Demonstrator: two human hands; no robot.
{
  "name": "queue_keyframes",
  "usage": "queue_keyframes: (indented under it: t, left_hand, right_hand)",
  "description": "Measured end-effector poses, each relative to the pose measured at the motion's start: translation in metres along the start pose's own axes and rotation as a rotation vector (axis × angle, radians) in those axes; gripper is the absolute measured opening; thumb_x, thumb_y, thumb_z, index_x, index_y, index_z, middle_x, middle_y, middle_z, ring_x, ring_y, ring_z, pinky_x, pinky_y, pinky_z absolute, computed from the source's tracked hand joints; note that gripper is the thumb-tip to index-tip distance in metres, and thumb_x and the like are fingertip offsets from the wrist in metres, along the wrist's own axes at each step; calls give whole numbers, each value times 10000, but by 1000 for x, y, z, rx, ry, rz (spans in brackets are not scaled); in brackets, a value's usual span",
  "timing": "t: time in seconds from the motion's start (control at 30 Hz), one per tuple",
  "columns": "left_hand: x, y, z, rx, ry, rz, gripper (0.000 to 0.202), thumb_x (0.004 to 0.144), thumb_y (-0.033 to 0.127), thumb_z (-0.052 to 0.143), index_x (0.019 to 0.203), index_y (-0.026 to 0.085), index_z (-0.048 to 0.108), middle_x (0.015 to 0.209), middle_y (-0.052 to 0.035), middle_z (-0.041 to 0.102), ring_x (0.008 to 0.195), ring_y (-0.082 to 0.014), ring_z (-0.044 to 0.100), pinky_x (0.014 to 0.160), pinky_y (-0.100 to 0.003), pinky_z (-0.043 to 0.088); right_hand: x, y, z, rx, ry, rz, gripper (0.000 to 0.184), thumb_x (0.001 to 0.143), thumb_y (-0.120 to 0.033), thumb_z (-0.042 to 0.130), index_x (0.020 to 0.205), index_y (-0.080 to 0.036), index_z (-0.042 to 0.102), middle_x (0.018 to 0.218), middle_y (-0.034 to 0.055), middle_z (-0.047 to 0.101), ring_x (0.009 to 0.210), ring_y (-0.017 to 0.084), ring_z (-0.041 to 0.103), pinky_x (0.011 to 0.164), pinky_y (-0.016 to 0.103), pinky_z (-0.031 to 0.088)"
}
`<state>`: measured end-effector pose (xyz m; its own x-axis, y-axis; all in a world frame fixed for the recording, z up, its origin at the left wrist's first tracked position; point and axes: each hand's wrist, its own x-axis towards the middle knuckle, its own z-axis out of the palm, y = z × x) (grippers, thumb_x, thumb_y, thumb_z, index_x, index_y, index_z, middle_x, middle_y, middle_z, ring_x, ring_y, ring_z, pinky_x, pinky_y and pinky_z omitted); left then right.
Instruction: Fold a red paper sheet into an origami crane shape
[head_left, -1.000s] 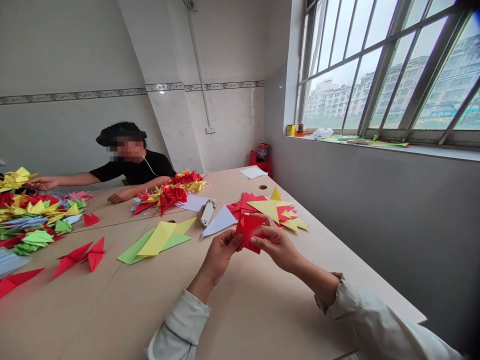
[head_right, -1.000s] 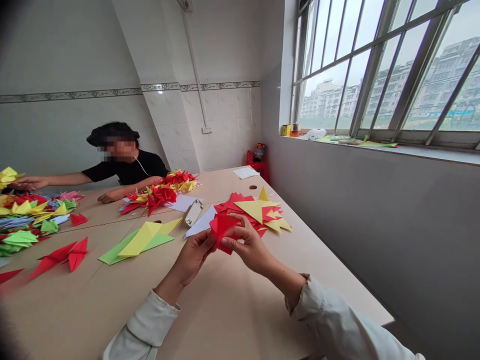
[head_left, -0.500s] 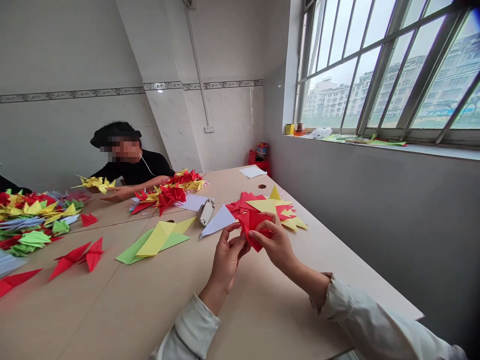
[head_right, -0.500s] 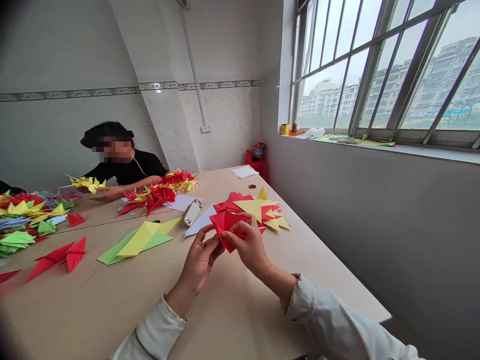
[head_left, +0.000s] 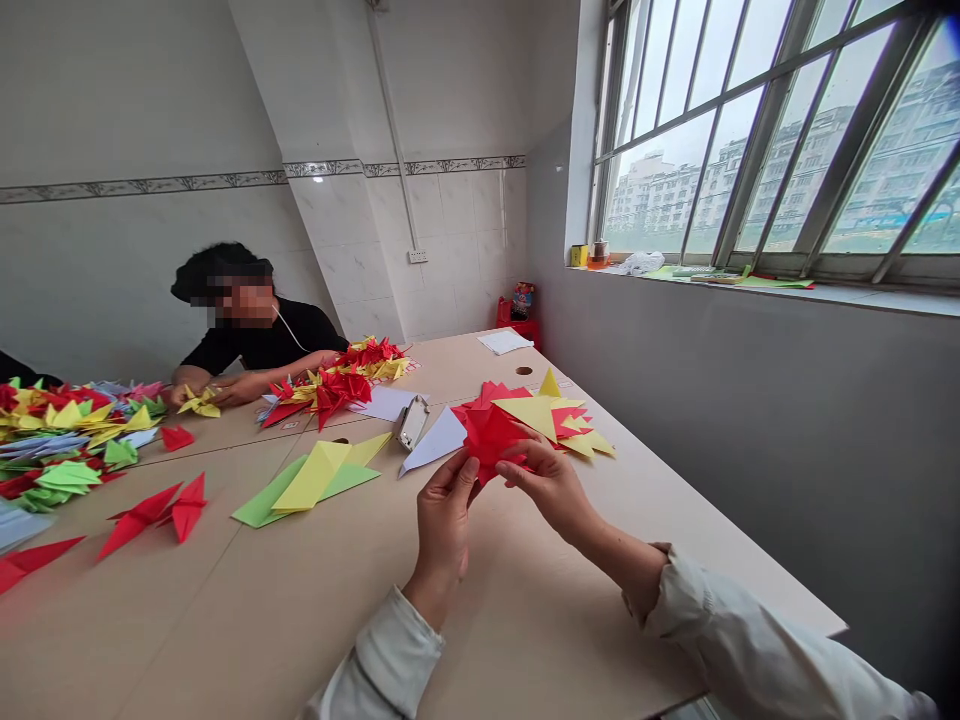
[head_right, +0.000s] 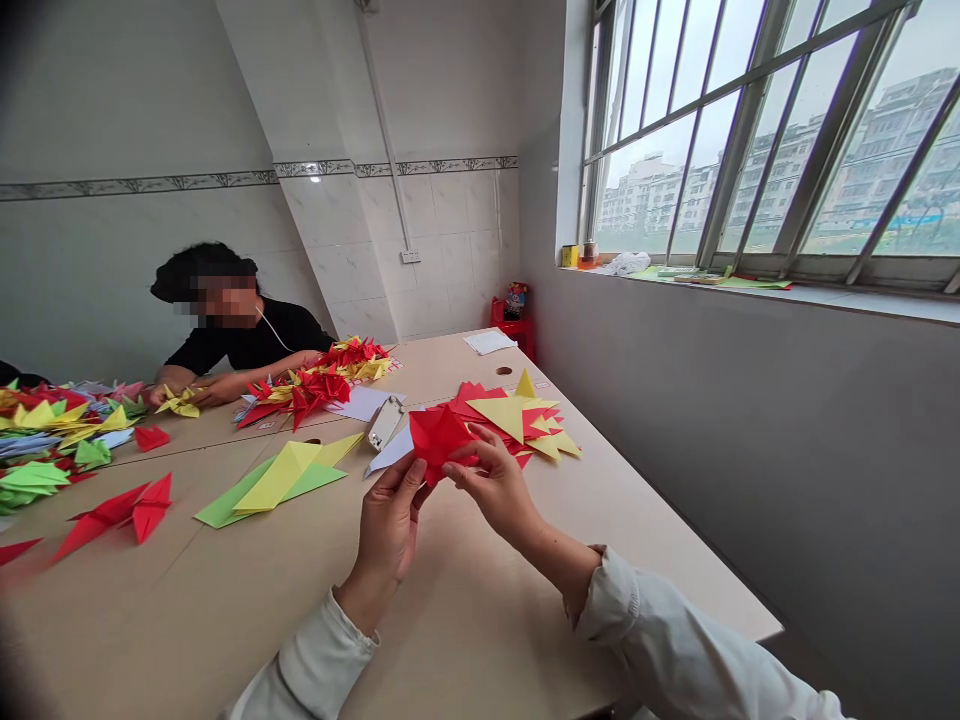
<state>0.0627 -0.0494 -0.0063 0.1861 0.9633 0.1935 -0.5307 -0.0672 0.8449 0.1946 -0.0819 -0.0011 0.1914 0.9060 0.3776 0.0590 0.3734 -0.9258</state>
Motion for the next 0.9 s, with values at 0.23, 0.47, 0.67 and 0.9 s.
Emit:
queue_keyframes:
  t: [0.23, 0.47, 0.67, 0.9]
  left_hand:
    - [-1, -5, 0, 71, -11, 62, 345, 715, 263, 744, 1047, 191, 680, 994, -56, 720, 929, -193, 653, 855, -333, 509]
    - [-3, -2, 0, 92, -73, 48, 319, 791, 315, 669, 1081, 183, 666, 1007, -71, 716, 924, -218, 653, 829, -351, 513]
    - [-4, 0, 3, 23, -45, 32, 260, 801, 328, 661, 1022, 194, 688, 979, -48, 719, 938, -206, 648, 854, -336, 501]
    - [-5, -1, 4, 22, 5, 30, 256, 783, 339, 676, 989, 188, 700, 931, -46, 725, 855, -188, 653, 787, -313, 513]
  right_hand:
    - [-2, 2, -1, -73, -74, -30, 211, 777, -403, 660, 782, -194, 680, 767, 40, 669, 730, 183, 597, 646, 305, 483]
    - [-7, -3, 2, -197, -154, -176, 141, 803, -314, 640, 874, -195, 666, 863, 52, 647, 819, 201, 605, 721, 327, 496]
    - [-6, 3, 4, 7, -109, -54, 217, 803, -397, 626, 834, -184, 650, 817, 41, 637, 778, 188, 584, 695, 312, 479]
    - [-4, 3, 9, 231, -80, 108, 307, 689, -461, 719, 707, -179, 597, 668, -2, 590, 629, 140, 516, 603, 271, 428]
